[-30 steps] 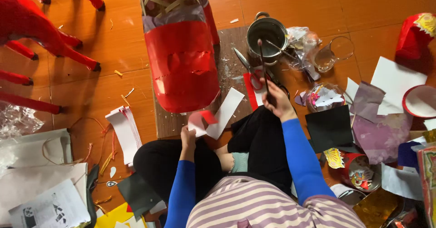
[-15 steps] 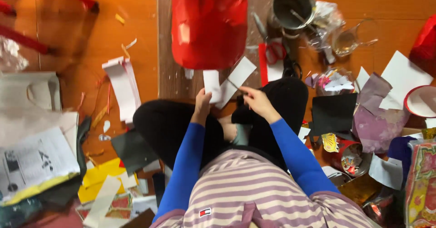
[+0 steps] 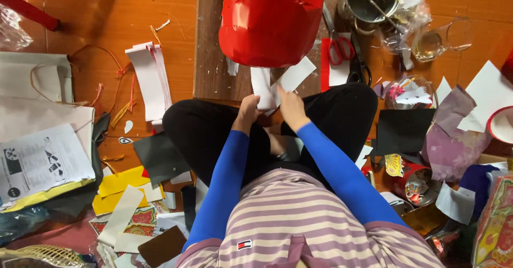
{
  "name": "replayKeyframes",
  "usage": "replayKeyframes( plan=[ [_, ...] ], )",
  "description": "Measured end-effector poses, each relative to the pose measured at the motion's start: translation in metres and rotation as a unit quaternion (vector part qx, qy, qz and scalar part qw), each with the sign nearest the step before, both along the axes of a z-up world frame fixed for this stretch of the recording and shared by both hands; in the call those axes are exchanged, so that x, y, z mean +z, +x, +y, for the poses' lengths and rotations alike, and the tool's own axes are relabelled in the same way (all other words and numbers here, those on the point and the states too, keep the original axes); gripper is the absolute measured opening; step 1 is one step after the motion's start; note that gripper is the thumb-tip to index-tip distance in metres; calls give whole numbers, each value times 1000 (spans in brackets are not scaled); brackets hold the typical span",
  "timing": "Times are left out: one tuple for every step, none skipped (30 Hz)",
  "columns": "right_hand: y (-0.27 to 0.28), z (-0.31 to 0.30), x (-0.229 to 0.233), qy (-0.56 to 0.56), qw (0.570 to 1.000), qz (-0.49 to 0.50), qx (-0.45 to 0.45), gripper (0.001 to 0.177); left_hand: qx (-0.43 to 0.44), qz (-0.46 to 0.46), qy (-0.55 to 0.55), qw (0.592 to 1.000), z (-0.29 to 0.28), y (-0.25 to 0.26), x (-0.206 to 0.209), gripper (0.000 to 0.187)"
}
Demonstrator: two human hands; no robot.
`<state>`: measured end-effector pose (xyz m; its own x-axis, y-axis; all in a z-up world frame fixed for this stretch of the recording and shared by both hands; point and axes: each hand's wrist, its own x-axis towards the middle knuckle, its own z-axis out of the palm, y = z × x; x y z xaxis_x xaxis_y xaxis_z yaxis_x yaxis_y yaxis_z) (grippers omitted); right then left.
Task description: Wrapping red paper strips around the base of a tall woven decorative object
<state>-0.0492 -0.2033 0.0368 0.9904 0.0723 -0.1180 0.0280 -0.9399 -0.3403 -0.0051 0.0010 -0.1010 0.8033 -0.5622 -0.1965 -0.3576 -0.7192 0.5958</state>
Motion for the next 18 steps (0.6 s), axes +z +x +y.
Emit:
replayKeyframes(
  plan=[
    [-22,2,23,-26,999,4,23,63,132,140,-112,975,-3,3,-3,62],
    [-43,4,46,-51,998,8,46,60,258,273,-217,901,-6,7,-7,62],
    [-58,-5,60,-49,998,18,45,60,259,283,-213,899,-18,12,-5,62],
    [-72,-14,73,-41,999,3,27,51,429,452,-342,704,-31,16,-5,63],
    [-87,-24,87,-33,999,-11,9,43,556,567,-429,430,-45,19,-5,65],
    [-96,-29,86,-32,999,0,7,43,561,573,-421,424,-40,3,-16,65],
    [-102,-34,84,46,993,111,-23,46,521,512,-373,572,-37,-8,-27,67],
    [-109,-40,84,122,966,219,-55,51,463,438,-315,703,-34,-21,-36,68],
    [-115,-43,76,124,965,222,-57,51,463,440,-312,703,-33,-22,-41,68],
    [-122,-47,69,135,960,234,-76,51,345,301,-213,863,-32,-23,-44,72],
    [-126,-50,62,146,954,243,-93,50,203,138,-103,964,-31,-20,-47,77],
    [-125,-49,59,147,954,244,-94,50,202,139,-101,964,-34,-10,-38,77],
    [-124,-48,55,144,956,236,-102,48,400,370,-303,782,-36,1,-29,75],
    [-123,-47,52,140,957,229,-110,47,533,538,-454,470,-38,12,-19,74],
    [-127,-38,53,141,957,229,-111,47,533,538,-453,470,-38,12,-3,74],
    [-131,-29,54,157,948,251,-120,48,544,534,-455,461,-38,13,14,74],
    [-134,-18,55,174,938,272,-128,49,555,528,-456,453,-36,14,32,74],
    [-136,-24,61,176,937,271,-129,49,556,527,-454,455,-35,14,52,74]
  ],
)
